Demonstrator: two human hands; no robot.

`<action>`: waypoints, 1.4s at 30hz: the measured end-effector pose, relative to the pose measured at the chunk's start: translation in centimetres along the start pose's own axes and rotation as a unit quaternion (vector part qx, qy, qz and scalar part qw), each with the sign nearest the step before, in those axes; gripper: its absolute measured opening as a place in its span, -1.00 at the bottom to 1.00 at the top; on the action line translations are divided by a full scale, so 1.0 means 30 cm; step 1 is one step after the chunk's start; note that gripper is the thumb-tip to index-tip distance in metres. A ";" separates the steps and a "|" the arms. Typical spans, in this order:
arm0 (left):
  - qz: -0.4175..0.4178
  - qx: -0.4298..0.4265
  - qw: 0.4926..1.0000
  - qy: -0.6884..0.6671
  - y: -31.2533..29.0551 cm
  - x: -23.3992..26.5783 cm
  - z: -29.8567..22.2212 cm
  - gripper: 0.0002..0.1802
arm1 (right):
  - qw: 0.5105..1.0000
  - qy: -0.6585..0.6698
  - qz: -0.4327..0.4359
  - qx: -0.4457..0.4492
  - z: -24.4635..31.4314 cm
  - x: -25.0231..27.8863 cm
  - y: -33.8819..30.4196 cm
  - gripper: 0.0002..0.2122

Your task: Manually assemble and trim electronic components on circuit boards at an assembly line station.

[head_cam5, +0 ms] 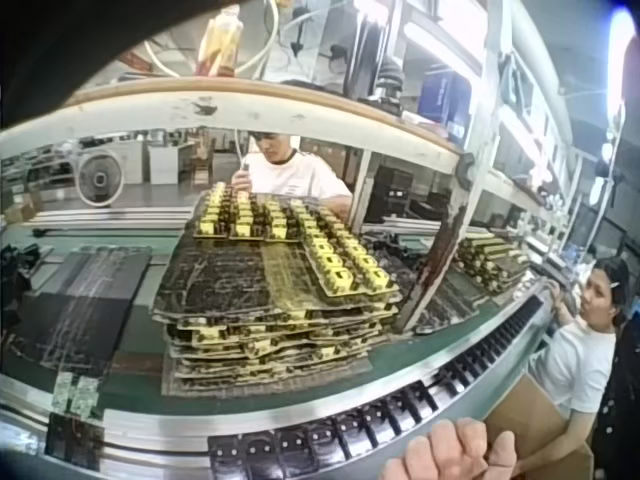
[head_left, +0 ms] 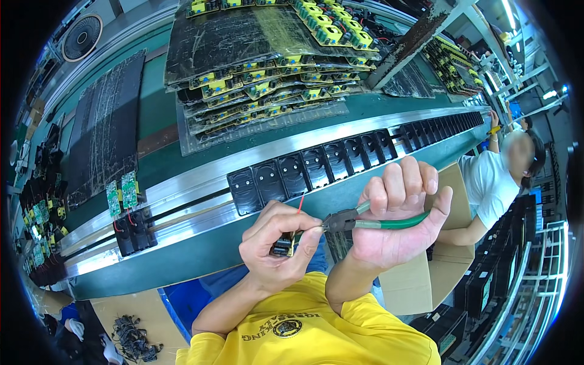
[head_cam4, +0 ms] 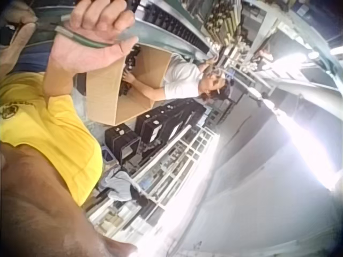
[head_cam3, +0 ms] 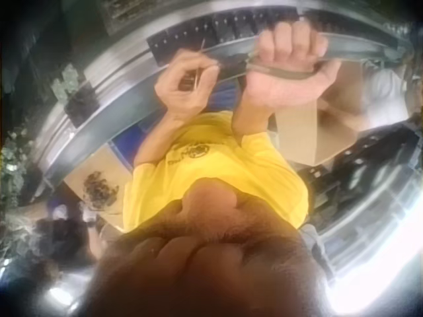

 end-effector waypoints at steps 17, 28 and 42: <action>0.024 -0.043 0.998 0.041 0.002 -0.001 -0.011 -0.75 | 0.995 -0.063 0.075 0.014 0.019 -0.028 0.001 -0.69; 0.064 -0.063 0.994 0.061 0.005 -0.012 -0.026 -0.77 | 0.983 -0.102 0.150 -0.012 0.046 -0.056 0.016 -0.65; 0.241 0.493 0.669 -0.501 -0.060 -0.083 0.082 -0.86 | 0.797 -0.022 0.578 -0.173 0.000 -0.398 -0.051 -0.57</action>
Point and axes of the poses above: each hand's wrist, its own y-axis towards the middle knuckle, its own x-axis out of the back of the hand, z = x × y, the point moved 6 cm from there along y, towards the middle knuckle, and after that the axes turned 9 degrees about -y, right-handed, at the moved point
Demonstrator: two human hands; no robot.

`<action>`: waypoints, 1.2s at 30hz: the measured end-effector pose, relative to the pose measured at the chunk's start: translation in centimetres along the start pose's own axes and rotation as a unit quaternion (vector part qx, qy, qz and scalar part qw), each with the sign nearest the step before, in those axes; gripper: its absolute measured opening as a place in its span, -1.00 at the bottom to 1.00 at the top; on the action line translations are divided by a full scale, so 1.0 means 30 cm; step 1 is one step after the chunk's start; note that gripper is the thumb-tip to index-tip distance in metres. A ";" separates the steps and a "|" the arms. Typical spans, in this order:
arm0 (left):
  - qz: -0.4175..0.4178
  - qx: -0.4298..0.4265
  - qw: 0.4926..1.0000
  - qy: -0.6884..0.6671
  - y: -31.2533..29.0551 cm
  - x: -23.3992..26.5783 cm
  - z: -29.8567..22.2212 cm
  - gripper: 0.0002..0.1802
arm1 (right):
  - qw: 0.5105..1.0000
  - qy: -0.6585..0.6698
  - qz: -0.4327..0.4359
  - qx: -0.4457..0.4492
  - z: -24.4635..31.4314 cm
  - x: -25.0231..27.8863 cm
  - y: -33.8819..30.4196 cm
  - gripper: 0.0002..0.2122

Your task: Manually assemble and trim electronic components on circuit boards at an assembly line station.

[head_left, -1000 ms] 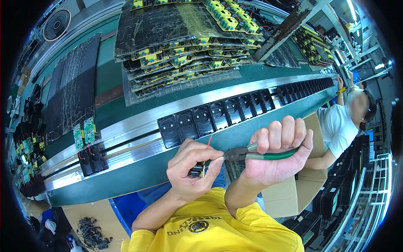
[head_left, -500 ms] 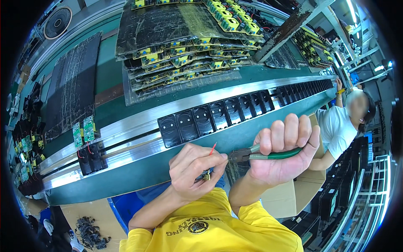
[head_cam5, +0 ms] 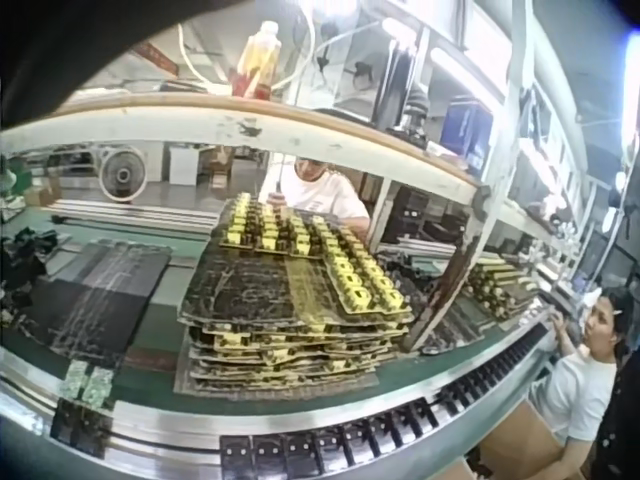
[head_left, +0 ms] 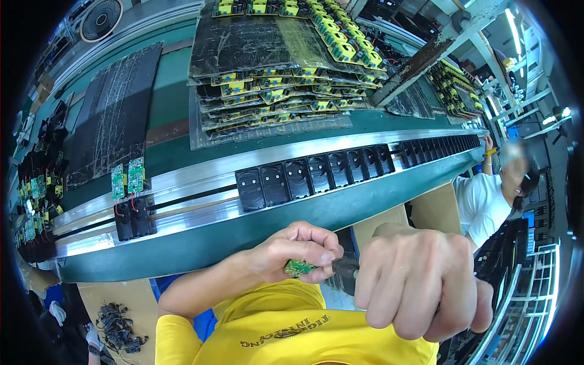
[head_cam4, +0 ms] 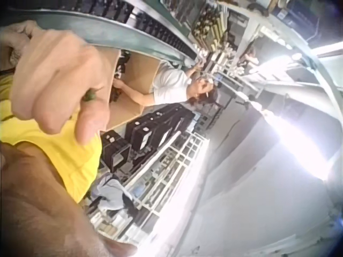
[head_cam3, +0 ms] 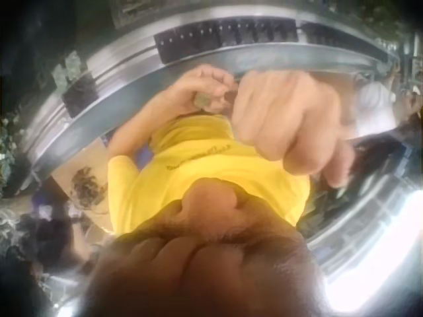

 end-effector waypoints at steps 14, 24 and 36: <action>-0.113 -0.200 0.956 0.182 -0.033 0.028 -0.109 -0.84 | 0.925 -0.185 -0.318 0.097 0.101 0.150 -0.288 -0.57; -0.107 -0.221 0.969 0.019 -0.056 0.037 -0.124 -0.78 | 0.753 -0.350 -0.473 -0.295 -0.257 0.095 -0.476 -0.62; -0.339 -0.231 0.900 0.148 -0.204 0.023 -0.264 -0.82 | 0.641 -0.647 -0.348 -0.222 -0.270 0.095 -0.350 -0.74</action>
Point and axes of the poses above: each hand's wrist, its own y-axis towards the middle knuckle, its own x-axis out of the back of the hand, z = x × y, the point moved 6 cm from there along y, towards the middle knuckle, and after that the axes turned 9 degrees about -y, right-handed, at the moved point
